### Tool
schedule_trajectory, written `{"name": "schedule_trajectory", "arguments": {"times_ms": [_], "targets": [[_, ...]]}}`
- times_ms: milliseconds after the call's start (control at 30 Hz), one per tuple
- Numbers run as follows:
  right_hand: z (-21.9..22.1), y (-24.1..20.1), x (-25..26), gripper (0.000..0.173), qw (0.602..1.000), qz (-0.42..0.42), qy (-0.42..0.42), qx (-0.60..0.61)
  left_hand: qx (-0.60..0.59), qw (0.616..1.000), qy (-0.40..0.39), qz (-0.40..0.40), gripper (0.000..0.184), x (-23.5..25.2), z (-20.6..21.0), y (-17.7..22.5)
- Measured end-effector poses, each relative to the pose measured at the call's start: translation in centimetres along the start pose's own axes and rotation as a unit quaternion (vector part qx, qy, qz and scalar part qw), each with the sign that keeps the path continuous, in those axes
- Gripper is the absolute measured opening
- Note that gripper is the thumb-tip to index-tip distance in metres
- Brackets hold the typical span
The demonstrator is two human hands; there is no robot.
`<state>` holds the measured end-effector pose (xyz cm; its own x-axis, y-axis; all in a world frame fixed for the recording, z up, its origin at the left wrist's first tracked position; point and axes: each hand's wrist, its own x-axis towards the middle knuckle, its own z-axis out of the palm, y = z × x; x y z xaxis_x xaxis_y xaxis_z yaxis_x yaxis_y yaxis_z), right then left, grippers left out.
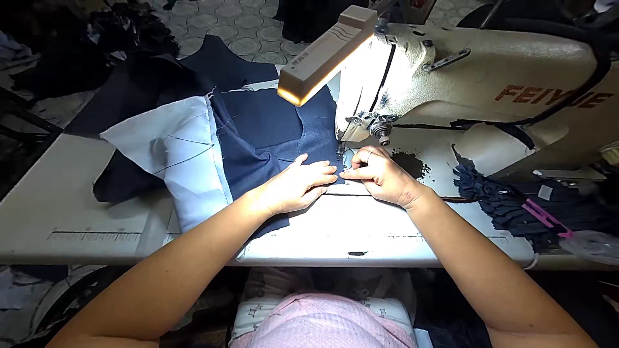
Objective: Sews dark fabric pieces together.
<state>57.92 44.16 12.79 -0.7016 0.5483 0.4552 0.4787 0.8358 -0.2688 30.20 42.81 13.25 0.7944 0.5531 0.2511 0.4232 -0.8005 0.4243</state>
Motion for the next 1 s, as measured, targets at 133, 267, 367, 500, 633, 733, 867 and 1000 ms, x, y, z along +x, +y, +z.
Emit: {"name": "schedule_trajectory", "arguments": {"times_ms": [133,267,367,500,633,733,867,1000], "targets": [[0.0,0.0,0.1,0.042,1.000,0.012,0.001,0.003,0.000,1.000,0.003,0.002,0.041,0.3,0.0,-0.4],[0.1,0.0,0.2,0.043,0.999,0.037,-0.001,-0.003,-0.009,1.000,-0.008,-0.005,0.042,1.2,-0.5,-1.4],[0.1,-0.1,0.2,0.040,0.998,0.058,0.003,-0.014,-0.009,1.000,-0.011,-0.003,0.042,2.0,-1.1,-2.3],[0.2,-0.2,0.4,0.039,0.997,0.075,0.003,-0.018,-0.006,1.000,-0.017,-0.002,0.043,2.4,-1.3,-3.0],[0.4,-0.3,0.4,0.039,0.996,0.083,0.008,-0.021,-0.004,1.000,-0.029,-0.011,0.044,3.0,-1.8,-3.8],[0.5,-0.2,0.4,0.040,0.996,0.085,0.008,-0.025,-0.004,1.000,-0.026,-0.010,0.043,3.7,-2.0,-4.8],[0.4,-0.4,0.4,0.036,0.998,0.060,0.013,-0.035,0.032,0.996,-0.078,-0.043,0.042,4.3,-3.2,-4.1],[0.6,-2.5,1.1,0.029,0.998,-0.005,0.056,-0.015,0.065,0.997,-0.036,-0.035,0.043,1.9,-8.3,-1.6]]}}
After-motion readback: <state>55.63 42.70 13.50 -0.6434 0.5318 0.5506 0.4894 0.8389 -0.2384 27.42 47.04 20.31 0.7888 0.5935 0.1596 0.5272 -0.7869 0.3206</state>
